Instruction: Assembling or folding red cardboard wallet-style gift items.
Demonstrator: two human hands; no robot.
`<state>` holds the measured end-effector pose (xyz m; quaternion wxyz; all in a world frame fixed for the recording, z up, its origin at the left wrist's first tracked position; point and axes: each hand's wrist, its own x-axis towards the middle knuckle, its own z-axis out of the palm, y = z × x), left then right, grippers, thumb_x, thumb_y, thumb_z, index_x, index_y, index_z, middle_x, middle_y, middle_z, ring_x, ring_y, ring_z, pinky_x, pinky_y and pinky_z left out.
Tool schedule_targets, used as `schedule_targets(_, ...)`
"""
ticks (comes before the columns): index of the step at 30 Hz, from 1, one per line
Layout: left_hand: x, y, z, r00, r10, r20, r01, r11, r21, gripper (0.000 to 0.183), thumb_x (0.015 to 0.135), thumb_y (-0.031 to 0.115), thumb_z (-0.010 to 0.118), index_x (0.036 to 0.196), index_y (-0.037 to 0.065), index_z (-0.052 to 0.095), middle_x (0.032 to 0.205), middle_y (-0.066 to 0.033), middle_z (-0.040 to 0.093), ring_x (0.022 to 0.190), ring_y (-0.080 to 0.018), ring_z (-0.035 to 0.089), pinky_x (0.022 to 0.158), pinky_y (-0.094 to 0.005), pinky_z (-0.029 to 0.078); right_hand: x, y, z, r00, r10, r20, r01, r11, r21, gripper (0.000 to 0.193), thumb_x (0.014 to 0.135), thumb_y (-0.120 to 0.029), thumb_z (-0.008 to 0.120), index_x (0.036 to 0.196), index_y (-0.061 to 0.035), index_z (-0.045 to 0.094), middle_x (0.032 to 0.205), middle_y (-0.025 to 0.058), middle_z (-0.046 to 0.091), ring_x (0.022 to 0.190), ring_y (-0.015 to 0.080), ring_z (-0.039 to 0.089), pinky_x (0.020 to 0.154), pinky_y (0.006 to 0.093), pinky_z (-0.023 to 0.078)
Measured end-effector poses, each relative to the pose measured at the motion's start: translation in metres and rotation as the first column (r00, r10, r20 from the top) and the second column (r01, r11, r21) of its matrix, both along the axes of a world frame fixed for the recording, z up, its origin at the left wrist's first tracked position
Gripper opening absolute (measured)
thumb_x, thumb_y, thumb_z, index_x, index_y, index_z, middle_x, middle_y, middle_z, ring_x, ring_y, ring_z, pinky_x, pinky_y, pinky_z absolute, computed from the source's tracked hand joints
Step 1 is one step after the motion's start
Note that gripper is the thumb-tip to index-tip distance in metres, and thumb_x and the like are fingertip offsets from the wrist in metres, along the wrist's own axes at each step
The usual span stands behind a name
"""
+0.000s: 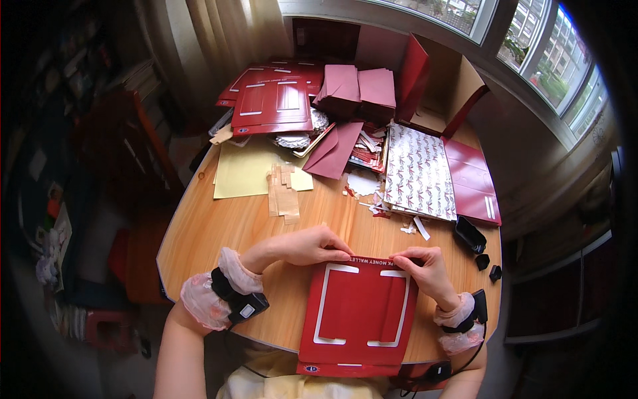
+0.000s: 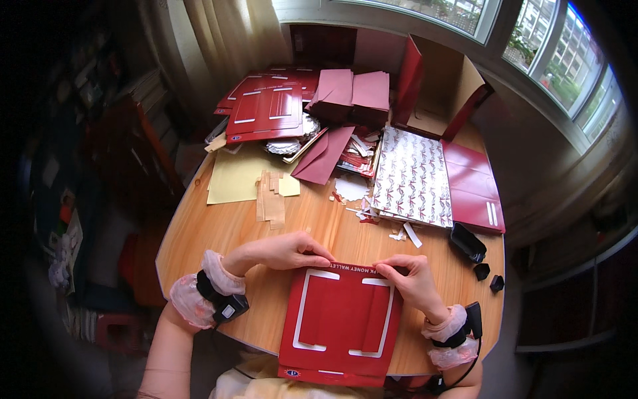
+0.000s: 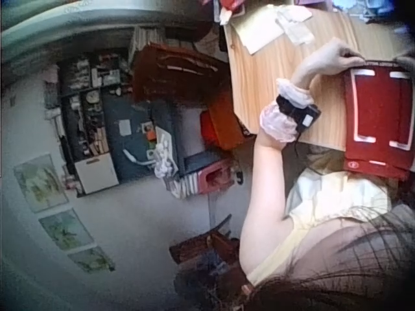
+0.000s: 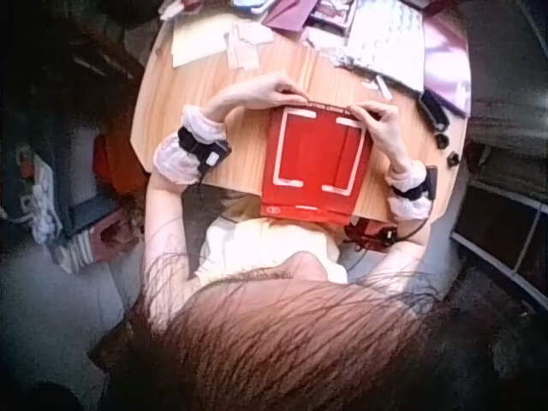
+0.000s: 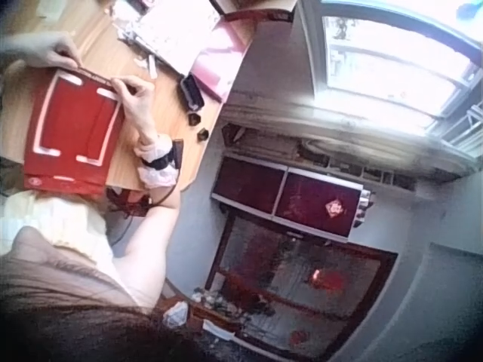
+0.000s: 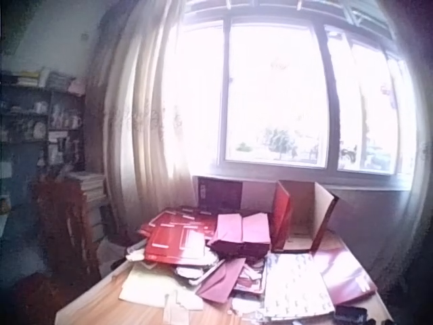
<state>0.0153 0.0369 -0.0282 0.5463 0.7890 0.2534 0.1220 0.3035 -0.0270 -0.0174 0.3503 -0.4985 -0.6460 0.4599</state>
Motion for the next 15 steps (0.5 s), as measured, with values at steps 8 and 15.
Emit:
schedule_targets(8, -0.005, 0.009, -0.009, 0.993, 0.099, 0.071, -0.101, 0.994, 0.031, 0.027, 0.098, 0.019, 0.058, 0.117, 0.002, 0.066, 0.095, -0.0093, 0.072, 0.084, -0.0115, 0.062, 0.077, -0.0254, 0.049, 0.012, 0.007, 0.004, 1.000, -0.018, -0.014, 0.018, 1.000, -0.003, 0.017, 0.090, -0.009, 0.066, 0.093, 0.0050, 0.073, 0.080, 0.0060, 0.072, 0.072, 0.0065, 0.062, 0.063, 0.0206, 0.050)
schedule_targets(15, -0.001, 0.006, -0.006, 0.897, 0.389, 0.208, -0.296, 0.880, -0.371, 0.018, 0.095, 0.016, 0.063, 0.107, 0.003, 0.066, 0.094, -0.0070, 0.071, 0.087, -0.0088, 0.062, 0.078, -0.0249, 0.052, 0.023, 0.011, -0.002, 0.990, -0.122, -0.071, 0.126, 0.990, 0.065, 0.016, 0.089, -0.008, 0.067, 0.094, 0.0048, 0.073, 0.082, 0.0066, 0.073, 0.073, 0.0070, 0.063, 0.065, 0.0206, 0.050)
